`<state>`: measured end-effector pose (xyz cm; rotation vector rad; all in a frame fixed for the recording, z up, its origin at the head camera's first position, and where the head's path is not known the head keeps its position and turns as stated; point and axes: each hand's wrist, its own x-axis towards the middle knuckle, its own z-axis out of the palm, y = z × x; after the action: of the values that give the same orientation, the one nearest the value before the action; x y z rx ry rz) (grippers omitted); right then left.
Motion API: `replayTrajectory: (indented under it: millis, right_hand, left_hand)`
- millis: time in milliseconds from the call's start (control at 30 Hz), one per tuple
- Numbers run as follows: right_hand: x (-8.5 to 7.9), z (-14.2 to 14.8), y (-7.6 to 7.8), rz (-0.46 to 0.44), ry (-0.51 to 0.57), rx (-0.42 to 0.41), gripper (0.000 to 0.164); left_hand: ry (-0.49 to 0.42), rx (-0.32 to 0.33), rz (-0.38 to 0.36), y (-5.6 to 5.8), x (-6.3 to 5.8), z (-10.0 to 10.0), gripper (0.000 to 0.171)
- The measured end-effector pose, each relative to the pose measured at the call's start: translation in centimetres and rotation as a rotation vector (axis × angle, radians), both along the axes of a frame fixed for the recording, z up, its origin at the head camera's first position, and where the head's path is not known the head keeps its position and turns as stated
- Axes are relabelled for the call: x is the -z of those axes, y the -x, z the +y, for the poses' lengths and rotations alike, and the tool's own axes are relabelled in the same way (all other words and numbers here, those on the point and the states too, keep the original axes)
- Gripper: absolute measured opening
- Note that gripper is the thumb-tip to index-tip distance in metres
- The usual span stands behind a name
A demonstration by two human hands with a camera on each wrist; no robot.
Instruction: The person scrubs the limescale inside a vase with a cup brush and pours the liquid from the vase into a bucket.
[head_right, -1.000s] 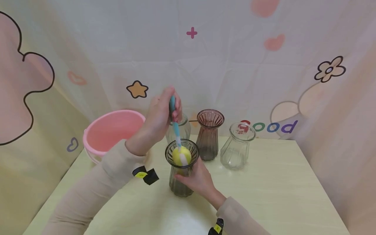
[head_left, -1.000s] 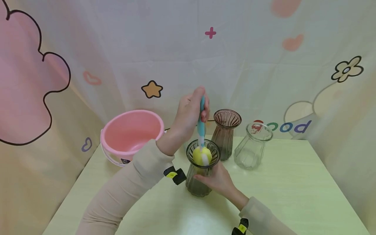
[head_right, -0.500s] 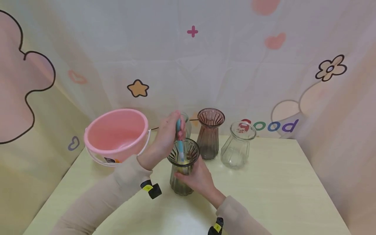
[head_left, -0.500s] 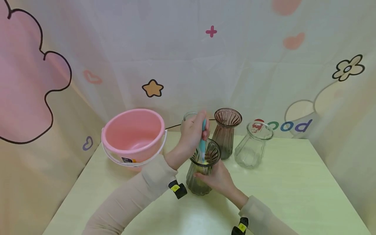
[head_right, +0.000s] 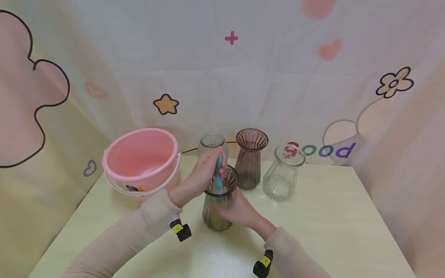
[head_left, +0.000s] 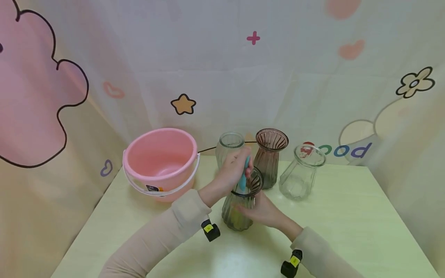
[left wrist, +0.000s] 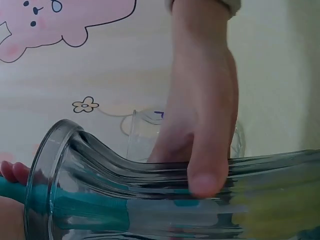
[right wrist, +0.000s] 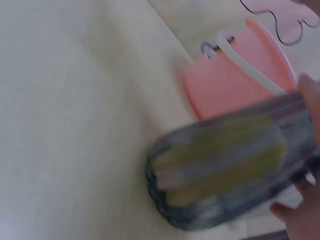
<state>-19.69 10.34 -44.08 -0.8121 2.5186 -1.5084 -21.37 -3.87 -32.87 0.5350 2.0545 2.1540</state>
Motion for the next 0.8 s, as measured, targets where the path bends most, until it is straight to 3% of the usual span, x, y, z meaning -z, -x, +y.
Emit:
replayTrajectory:
  millis: [100,233,333,500,633,800]
  right_hand:
    - [-0.3,1.2,0.6,-0.119,-0.073,-0.079,0.088]
    - [-0.6,2.0,1.2,-0.208,-0.099,-0.163,0.081]
    - [-0.6,2.2,1.3,-0.224,-0.078,-0.204,0.078]
    - [-0.2,2.1,1.2,-0.191,-0.034,-0.182,0.076]
    - [0.4,1.9,1.0,-0.160,-0.009,-0.156,0.071]
    - [0.6,1.5,1.0,-0.140,0.018,-0.130,0.066]
  left_hand:
    - [-0.018,0.011,0.012,0.0,0.1,-0.1,0.045]
    - [-0.014,0.019,0.019,-0.1,0.0,-0.1,0.046]
    - [-0.021,0.022,0.003,-0.1,-0.1,0.0,0.046]
    - [-0.059,0.021,-0.025,-0.3,-0.5,0.2,0.046]
    - [-0.137,0.031,0.014,-0.3,-1.9,0.2,0.047]
    - [-0.217,0.033,0.064,-0.4,-4.8,-0.3,0.046]
